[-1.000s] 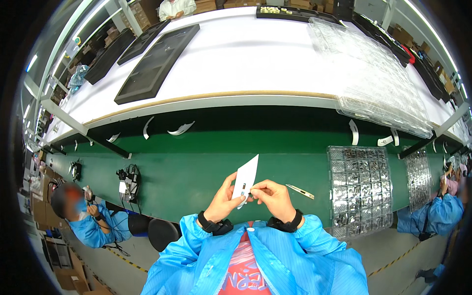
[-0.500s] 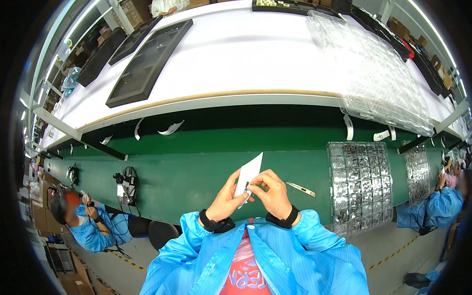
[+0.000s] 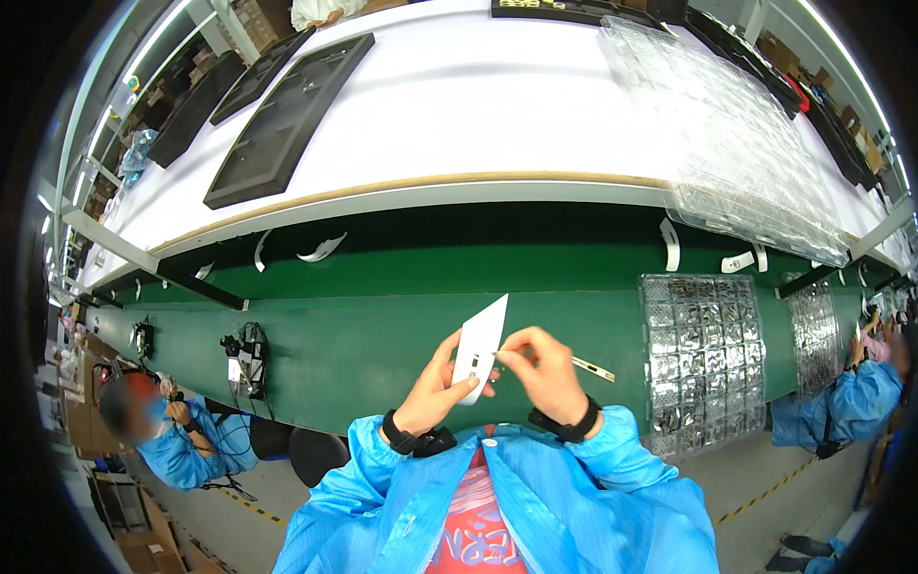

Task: The person is assembling small electronic components, specifically attaching white plastic pieces to metallic strips.

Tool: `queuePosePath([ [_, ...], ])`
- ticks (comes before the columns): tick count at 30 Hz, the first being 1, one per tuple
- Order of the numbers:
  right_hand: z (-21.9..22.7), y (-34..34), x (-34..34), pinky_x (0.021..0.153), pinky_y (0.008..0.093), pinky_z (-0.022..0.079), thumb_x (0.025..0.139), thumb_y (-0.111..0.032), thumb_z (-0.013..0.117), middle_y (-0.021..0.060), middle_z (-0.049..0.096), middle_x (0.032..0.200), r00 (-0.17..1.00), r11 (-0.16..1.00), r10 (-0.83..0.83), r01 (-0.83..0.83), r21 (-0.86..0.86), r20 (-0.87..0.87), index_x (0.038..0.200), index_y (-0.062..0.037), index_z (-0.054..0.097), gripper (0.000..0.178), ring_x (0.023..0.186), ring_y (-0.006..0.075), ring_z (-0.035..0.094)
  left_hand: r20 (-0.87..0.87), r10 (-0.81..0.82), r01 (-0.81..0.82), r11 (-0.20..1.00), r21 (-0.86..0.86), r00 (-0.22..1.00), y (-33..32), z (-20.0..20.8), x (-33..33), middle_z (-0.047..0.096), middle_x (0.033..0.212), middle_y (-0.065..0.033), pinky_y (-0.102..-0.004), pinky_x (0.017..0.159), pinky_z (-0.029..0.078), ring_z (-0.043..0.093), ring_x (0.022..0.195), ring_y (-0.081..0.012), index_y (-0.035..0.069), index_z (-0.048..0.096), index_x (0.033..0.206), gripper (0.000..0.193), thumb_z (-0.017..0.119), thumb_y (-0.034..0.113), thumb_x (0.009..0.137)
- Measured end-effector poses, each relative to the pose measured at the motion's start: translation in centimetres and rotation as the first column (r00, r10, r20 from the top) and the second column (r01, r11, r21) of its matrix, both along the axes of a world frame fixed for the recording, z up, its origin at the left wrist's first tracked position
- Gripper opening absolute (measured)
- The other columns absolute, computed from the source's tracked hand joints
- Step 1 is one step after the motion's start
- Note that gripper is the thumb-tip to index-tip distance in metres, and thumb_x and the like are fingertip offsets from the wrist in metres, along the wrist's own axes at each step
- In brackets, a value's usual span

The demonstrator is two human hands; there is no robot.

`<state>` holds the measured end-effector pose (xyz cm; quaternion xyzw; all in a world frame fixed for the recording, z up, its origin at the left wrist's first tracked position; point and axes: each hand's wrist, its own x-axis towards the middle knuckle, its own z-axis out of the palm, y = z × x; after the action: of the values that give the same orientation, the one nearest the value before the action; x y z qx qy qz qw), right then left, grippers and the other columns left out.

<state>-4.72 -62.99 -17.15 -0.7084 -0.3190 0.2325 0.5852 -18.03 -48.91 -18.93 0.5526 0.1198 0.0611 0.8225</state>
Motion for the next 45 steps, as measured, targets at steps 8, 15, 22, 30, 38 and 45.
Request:
queuePosePath([
  [8,4.2,-3.9,0.9,0.065,0.0208,0.042,0.088,-0.003,0.060,0.0070,0.061,0.089,0.932,0.928,-0.069,0.190,0.319,-0.355,0.091,-0.0016,0.053,0.008,0.072,0.0079,0.051,0.088,-0.117,0.124,0.988,-0.086,0.989,-0.4,8.3,-1.6,0.055,0.119,-0.0255,-0.0423,0.091,0.049,0.062,0.102,-0.0282,0.011,0.001,0.149,0.076,0.049,0.000,0.092],
  [15,5.7,-4.4,-1.1,0.072,0.0282,0.047,0.085,0.000,0.064,0.0120,0.060,0.086,0.978,0.897,0.035,0.061,0.438,-0.208,0.090,-0.0004,0.053,0.013,0.079,0.0160,0.056,0.125,-0.160,0.179,0.971,-0.157,0.979,-1.8,9.7,-2.5,0.050,0.126,-0.0272,-0.0431,0.095,0.045,0.059,0.109,-0.0302,0.011,-0.005,0.150,0.078,0.047,0.000,0.093],
  [22,6.2,-3.4,-1.7,0.068,0.0253,0.046,0.079,0.006,0.067,0.0115,0.064,0.087,0.992,0.943,0.109,-0.084,0.321,-0.062,0.088,0.0033,0.060,0.012,0.075,0.0139,0.058,0.085,-0.128,0.136,0.986,-0.099,0.988,-1.5,8.2,-2.0,0.051,0.127,-0.0225,-0.0394,0.094,0.046,0.059,0.107,-0.0254,0.009,-0.003,0.150,0.077,0.046,0.000,0.091],
  [30,6.4,-2.9,-1.8,0.062,0.0240,0.045,0.080,0.001,0.069,0.0074,0.065,0.085,0.993,0.977,0.102,-0.111,0.179,0.059,0.087,0.0001,0.065,0.008,0.069,0.0114,0.057,0.096,-0.063,0.051,0.992,0.118,0.993,-1.9,7.0,-1.7,0.053,0.124,-0.0199,-0.0324,0.079,0.051,0.061,0.101,-0.0225,0.007,0.001,0.150,0.075,0.047,0.001,0.091],
  [38,6.5,-1.3,-1.6,0.062,0.0315,0.047,0.073,-0.001,0.071,0.0065,0.062,0.079,0.883,0.987,0.065,-0.126,0.101,0.465,0.084,-0.0051,0.066,0.012,0.072,0.0218,0.059,0.049,-0.039,0.025,0.965,0.260,0.998,-2.4,5.7,-1.3,0.055,0.117,-0.0173,-0.0280,0.064,0.051,0.063,0.094,-0.0190,0.007,0.007,0.149,0.071,0.048,0.003,0.092],
  [45,6.0,-1.1,-1.9,0.061,0.0327,0.048,0.073,-0.003,0.071,0.0058,0.060,0.079,0.835,0.995,0.062,-0.095,0.032,0.546,0.082,-0.0060,0.065,0.011,0.072,0.0226,0.058,-0.032,0.018,-0.005,0.923,0.384,0.999,-2.7,5.5,-1.2,0.057,0.114,-0.0150,-0.0277,0.060,0.053,0.063,0.083,-0.0174,0.007,0.018,0.148,0.064,0.049,0.004,0.092],
])
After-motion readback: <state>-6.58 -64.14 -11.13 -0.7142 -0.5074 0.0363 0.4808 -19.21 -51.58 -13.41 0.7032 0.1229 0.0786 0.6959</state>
